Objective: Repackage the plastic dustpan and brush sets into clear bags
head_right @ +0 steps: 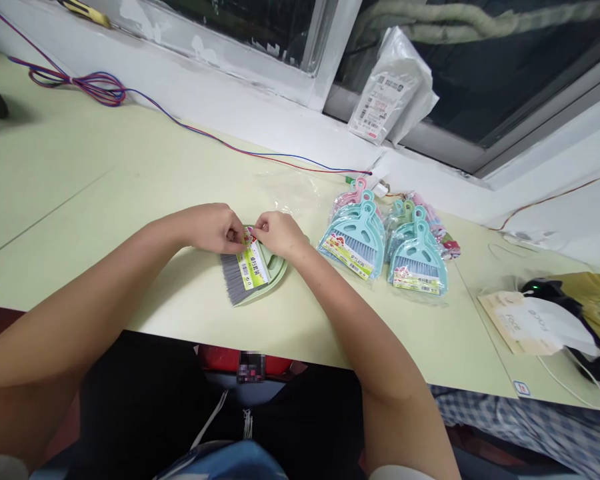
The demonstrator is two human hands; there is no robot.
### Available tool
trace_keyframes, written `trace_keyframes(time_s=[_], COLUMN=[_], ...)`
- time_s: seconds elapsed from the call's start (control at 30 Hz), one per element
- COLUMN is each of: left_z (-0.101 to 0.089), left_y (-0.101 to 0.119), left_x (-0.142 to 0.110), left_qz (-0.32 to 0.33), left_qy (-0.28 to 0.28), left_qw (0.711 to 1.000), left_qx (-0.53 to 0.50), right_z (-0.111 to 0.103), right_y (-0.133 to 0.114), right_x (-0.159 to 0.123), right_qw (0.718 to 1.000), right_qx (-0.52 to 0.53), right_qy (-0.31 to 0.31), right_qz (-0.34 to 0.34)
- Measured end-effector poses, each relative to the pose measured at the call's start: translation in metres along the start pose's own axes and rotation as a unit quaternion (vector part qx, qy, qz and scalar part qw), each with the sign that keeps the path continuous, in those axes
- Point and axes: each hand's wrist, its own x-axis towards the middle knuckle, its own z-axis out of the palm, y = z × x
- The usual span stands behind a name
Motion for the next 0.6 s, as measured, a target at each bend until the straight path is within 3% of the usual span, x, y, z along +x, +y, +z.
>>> trace_keyframes(time_s=[0.13, 0.3, 0.53, 0.6], left_z=[0.003, 0.004, 0.003, 0.003], left_y=[0.000, 0.000, 0.007, 0.006], left_x=[0.002, 0.003, 0.001, 0.002], left_qz=[-0.029, -0.018, 0.027, 0.047], left_qy=[-0.023, -0.020, -0.022, 0.006], left_qw=[0.999, 0.999, 0.999, 0.997], left_qx=[-0.030, -0.036, 0.030, 0.053], right_z=[0.001, -0.014, -0.036, -0.041], right_y=[0.000, 0.004, 0.033, 0.044], right_x=[-0.004, -0.017, -0.058, -0.068], right_qw=[0.999, 0.993, 0.973, 0.963], right_qx=[-0.020, -0.056, -0.066, -0.060], right_qy=[0.025, 0.104, 0.215, 0.256], right_qz=[-0.013, -0.028, -0.046, -0.055])
